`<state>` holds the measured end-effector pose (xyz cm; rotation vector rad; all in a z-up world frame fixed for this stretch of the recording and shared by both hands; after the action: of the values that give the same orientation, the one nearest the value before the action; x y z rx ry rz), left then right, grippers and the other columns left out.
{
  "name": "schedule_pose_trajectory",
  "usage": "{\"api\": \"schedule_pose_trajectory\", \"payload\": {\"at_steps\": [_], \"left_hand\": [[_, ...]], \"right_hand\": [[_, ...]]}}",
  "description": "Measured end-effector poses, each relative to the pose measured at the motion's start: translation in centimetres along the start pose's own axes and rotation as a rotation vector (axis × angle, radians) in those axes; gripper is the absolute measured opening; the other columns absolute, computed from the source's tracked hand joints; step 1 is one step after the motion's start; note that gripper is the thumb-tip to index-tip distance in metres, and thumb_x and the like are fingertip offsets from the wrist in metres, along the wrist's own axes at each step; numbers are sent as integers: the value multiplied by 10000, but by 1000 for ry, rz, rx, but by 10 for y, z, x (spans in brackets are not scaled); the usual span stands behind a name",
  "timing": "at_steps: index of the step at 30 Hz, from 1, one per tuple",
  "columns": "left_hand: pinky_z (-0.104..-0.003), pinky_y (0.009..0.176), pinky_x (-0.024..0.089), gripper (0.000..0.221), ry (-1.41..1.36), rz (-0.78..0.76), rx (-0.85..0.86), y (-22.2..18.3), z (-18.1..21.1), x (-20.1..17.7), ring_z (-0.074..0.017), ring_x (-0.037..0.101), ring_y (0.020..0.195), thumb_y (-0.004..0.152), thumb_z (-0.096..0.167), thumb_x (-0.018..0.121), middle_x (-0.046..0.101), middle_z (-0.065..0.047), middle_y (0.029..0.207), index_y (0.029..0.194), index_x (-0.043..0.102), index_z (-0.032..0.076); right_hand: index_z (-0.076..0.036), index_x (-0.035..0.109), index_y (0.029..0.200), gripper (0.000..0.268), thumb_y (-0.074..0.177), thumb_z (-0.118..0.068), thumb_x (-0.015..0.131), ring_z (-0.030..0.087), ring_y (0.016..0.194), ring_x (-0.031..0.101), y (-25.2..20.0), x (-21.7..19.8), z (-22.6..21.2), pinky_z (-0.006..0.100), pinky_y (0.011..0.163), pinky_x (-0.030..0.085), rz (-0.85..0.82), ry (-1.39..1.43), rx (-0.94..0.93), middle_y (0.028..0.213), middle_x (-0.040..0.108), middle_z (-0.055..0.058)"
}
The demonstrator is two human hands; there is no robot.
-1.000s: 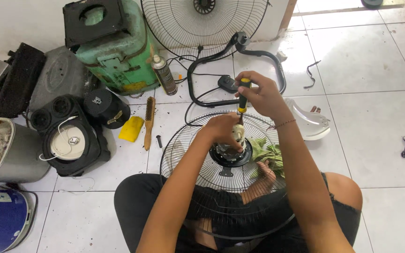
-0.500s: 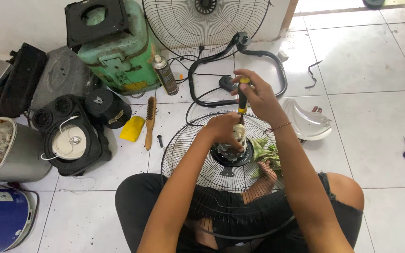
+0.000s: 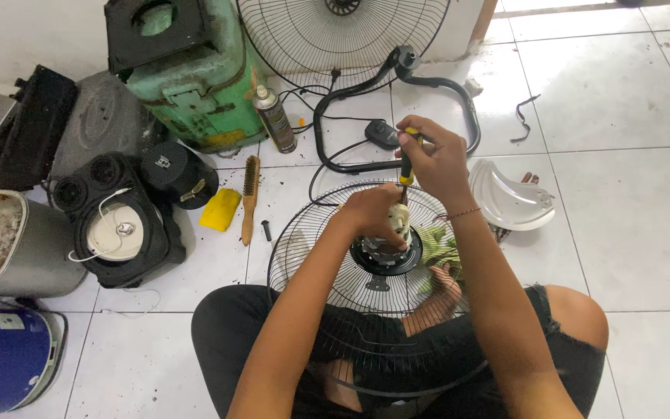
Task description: The person sits on the floor with a fan guard across their lap and uses a screwdriver to unscrew and remove the motor housing from the fan. They set the housing aside, reposition the guard, and fit a metal bracket and plastic cover onto the guard, tightening screws by hand.
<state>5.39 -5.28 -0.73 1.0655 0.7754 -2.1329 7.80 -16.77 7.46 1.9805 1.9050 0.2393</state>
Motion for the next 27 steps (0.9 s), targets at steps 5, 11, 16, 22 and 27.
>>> {"api": "schedule_pose_trajectory", "payload": {"at_steps": [5,11,16,22,27], "left_hand": [[-404,881,539,855,-21,75,61,-1,-3,-2,-284,683,1082,438,511,940,675,-58,1176,1142,648,124],[-411,885,539,837,-28,61,67,-1,0,-1,-286,681,1091,448,516,929,677,-68,1177,1138,654,130],[-412,894,539,872,-8,48,57,-1,-1,0,-292,676,1086,436,518,943,669,-64,1195,1155,645,124],[-403,903,544,856,6,53,38,2,-4,4,-275,682,1102,434,531,941,681,-60,1177,1139,667,130],[-403,893,547,897,5,63,22,1,-6,3,-279,686,1091,411,530,947,683,-51,1178,1159,656,128]], "right_hand": [[34,671,1188,205,1017,-76,647,126,819,734,-5,3,-5,256,689,596,42,-16,17,978,707,60],[20,635,1278,225,1074,-69,600,110,986,696,-7,0,8,256,815,574,-88,84,-71,1094,705,76],[-41,625,1254,239,1022,-94,619,102,811,728,-8,-1,0,247,662,614,-1,-8,72,1033,663,81],[-25,669,1200,208,994,-56,679,99,762,714,-11,2,-11,268,605,606,102,-133,-8,946,714,76],[-46,653,1224,234,992,-71,667,109,731,756,-14,3,-22,279,559,578,148,-200,-12,928,723,68]]}}
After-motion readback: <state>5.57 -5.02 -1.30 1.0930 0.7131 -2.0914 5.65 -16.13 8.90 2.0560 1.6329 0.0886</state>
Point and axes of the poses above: each hand's wrist, its own y-axis towards the middle knuckle, its own x-axis out of the palm, z = x × y, the point moved 8 cm from there along y, towards the middle knuckle
